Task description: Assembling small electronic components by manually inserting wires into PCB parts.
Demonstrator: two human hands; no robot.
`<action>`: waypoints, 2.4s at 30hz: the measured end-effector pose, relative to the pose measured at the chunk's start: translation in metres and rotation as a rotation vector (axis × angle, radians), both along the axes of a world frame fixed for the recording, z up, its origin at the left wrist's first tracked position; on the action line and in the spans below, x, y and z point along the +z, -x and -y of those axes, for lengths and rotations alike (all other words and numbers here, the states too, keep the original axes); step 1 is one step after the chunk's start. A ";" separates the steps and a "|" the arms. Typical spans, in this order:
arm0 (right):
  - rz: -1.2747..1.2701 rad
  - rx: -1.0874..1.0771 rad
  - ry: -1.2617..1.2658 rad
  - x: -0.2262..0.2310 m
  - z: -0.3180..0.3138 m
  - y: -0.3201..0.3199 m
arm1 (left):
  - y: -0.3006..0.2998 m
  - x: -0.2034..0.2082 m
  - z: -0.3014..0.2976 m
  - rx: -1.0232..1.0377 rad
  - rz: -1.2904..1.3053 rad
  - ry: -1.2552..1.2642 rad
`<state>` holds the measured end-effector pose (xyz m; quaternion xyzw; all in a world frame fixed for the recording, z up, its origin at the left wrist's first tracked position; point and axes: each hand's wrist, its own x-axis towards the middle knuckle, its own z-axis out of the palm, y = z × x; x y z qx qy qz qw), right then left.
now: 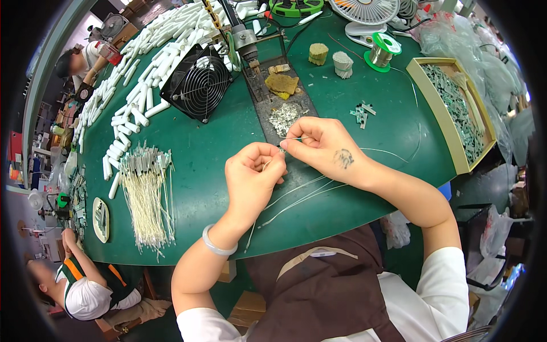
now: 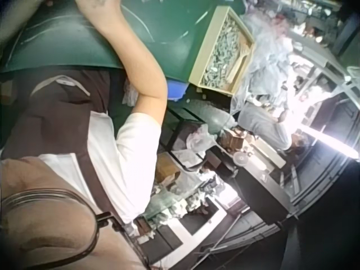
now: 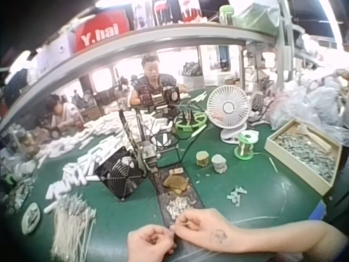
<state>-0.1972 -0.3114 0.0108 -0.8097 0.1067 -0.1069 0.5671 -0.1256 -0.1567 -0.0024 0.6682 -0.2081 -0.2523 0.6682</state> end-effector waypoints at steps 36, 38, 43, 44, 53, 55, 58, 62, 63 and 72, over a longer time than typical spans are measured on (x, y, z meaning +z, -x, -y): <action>0.474 -0.096 0.497 -0.015 0.030 -0.028 | -0.047 0.000 0.038 0.067 0.048 0.076; 0.507 -0.104 0.495 -0.014 0.028 -0.029 | -0.048 0.000 0.037 0.073 0.043 0.072; 0.528 -0.107 0.486 -0.013 0.027 -0.030 | -0.049 0.000 0.037 0.071 0.061 0.102; 0.531 -0.113 0.483 -0.013 0.027 -0.030 | -0.049 0.001 0.038 0.071 0.058 0.100; 0.582 -0.127 0.499 -0.014 0.026 -0.031 | -0.048 0.002 0.039 0.088 0.071 0.110; 0.585 -0.129 0.504 -0.013 0.026 -0.031 | -0.048 0.002 0.039 0.087 0.075 0.109; 0.571 -0.140 0.478 -0.007 0.024 -0.028 | -0.047 0.002 0.038 0.090 0.057 0.117; 0.526 -0.163 0.506 -0.003 0.025 -0.026 | -0.048 -0.001 0.035 0.084 0.050 0.086; 0.526 -0.163 0.506 -0.004 0.025 -0.026 | -0.049 -0.002 0.034 0.082 0.041 0.089; 0.529 -0.139 0.533 -0.015 0.025 -0.030 | -0.049 -0.002 0.038 0.093 0.010 0.092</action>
